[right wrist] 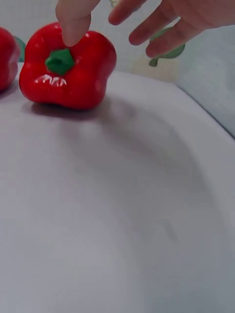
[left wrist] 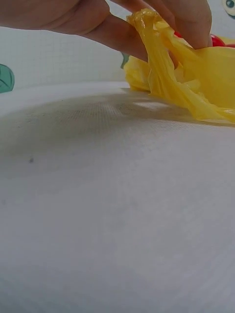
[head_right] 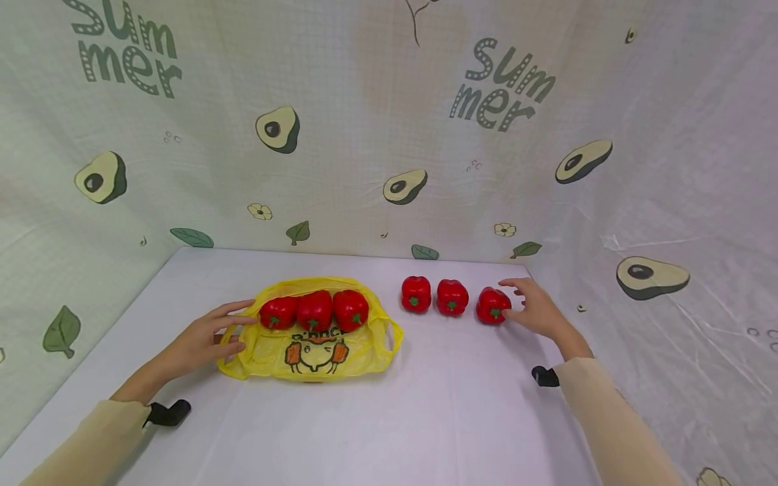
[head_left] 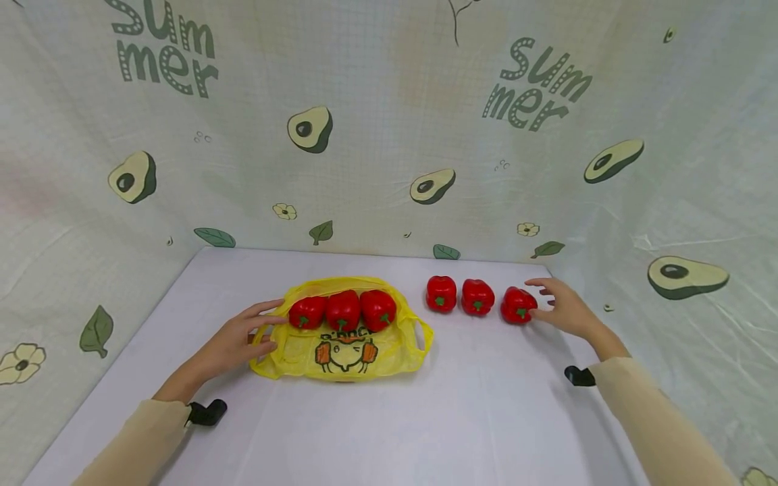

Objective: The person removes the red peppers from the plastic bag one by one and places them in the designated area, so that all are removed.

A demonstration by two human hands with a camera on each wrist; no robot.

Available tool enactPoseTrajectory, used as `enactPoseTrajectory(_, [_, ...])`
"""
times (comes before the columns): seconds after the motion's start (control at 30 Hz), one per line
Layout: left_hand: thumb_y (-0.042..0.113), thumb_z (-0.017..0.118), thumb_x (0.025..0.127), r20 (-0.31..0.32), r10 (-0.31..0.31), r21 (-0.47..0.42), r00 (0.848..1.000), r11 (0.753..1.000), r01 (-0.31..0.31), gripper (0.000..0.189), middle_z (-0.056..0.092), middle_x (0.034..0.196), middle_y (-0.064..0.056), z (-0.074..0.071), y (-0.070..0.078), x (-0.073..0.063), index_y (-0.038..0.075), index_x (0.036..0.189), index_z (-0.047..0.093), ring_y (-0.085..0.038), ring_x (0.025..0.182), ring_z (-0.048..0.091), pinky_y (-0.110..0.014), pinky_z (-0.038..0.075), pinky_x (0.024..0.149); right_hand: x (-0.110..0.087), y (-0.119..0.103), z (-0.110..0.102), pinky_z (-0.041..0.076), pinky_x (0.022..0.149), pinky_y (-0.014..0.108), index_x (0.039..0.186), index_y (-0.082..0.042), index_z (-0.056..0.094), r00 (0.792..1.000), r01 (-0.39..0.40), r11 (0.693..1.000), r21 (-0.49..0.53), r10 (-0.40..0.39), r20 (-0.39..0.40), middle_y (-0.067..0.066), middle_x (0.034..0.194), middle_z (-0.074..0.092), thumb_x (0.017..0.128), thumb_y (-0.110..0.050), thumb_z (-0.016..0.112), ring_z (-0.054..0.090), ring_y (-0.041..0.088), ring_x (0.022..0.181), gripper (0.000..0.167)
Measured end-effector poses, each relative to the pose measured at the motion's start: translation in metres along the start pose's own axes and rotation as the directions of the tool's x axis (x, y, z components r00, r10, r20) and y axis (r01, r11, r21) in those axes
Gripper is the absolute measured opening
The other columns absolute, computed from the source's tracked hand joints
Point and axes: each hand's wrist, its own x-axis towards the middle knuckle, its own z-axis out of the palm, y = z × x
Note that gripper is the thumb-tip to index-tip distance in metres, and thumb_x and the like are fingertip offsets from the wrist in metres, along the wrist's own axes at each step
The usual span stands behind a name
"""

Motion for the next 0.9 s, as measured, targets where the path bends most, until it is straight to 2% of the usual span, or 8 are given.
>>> enactPoseTrajectory(0.2, [0.009, 0.084, 0.091, -0.004, 0.005, -0.007, 1.000, 1.000, -0.005, 0.048, 0.043, 0.166, -0.011, -0.001, 0.000, 0.000, 0.015, 0.138, 0.071, -0.044, 0.149, 0.041, -0.060, 0.051, 0.107, 0.004, -0.029, -0.013, 0.051, 0.101, 0.069, 0.149, -0.006, 0.053, 0.994, 0.081, 0.996, -0.035, -0.083, -0.077, 0.026, 0.151, 0.048, 0.092, -0.005, 0.081, 0.051, 0.050, 0.131, 0.063])
enactPoseTrajectory(0.47, [0.009, 0.084, 0.091, -0.005, 0.011, 0.004, 1.000, 1.000, -0.011, 0.049, 0.044, 0.166, -0.011, 0.000, 0.001, 0.001, 0.015, 0.138, 0.071, -0.044, 0.149, 0.042, -0.059, 0.051, 0.107, 0.014, -0.090, -0.013, 0.057, 0.096, 0.063, 0.145, -0.008, 0.059, 0.958, 0.250, 0.966, -0.068, -0.257, -0.128, 0.019, 0.143, 0.059, 0.089, -0.003, 0.083, 0.057, 0.040, 0.126, 0.062])
enactPoseTrajectory(0.7, [0.010, 0.084, 0.091, -0.004, 0.024, -0.001, 1.000, 1.000, -0.024, 0.049, 0.044, 0.165, -0.011, 0.002, 0.001, 0.000, 0.014, 0.138, 0.071, -0.043, 0.149, 0.042, -0.057, 0.051, 0.107, 0.016, -0.150, 0.006, 0.059, 0.097, 0.056, 0.146, -0.012, 0.059, 0.943, 0.322, 0.947, -0.007, -0.321, -0.092, 0.014, 0.147, 0.056, 0.091, -0.003, 0.081, 0.056, 0.034, 0.131, 0.060])
enactPoseTrajectory(0.9, [0.009, 0.085, 0.090, -0.023, 0.039, 0.012, 0.999, 0.999, -0.039, 0.049, 0.046, 0.164, -0.012, 0.001, 0.002, 0.000, 0.014, 0.137, 0.072, -0.045, 0.147, 0.044, -0.059, 0.052, 0.105, 0.026, -0.190, 0.038, 0.060, 0.099, 0.048, 0.145, -0.015, 0.061, 0.907, 0.420, 0.905, 0.061, -0.419, -0.039, 0.007, 0.148, 0.057, 0.093, -0.007, 0.082, 0.058, 0.028, 0.132, 0.056])
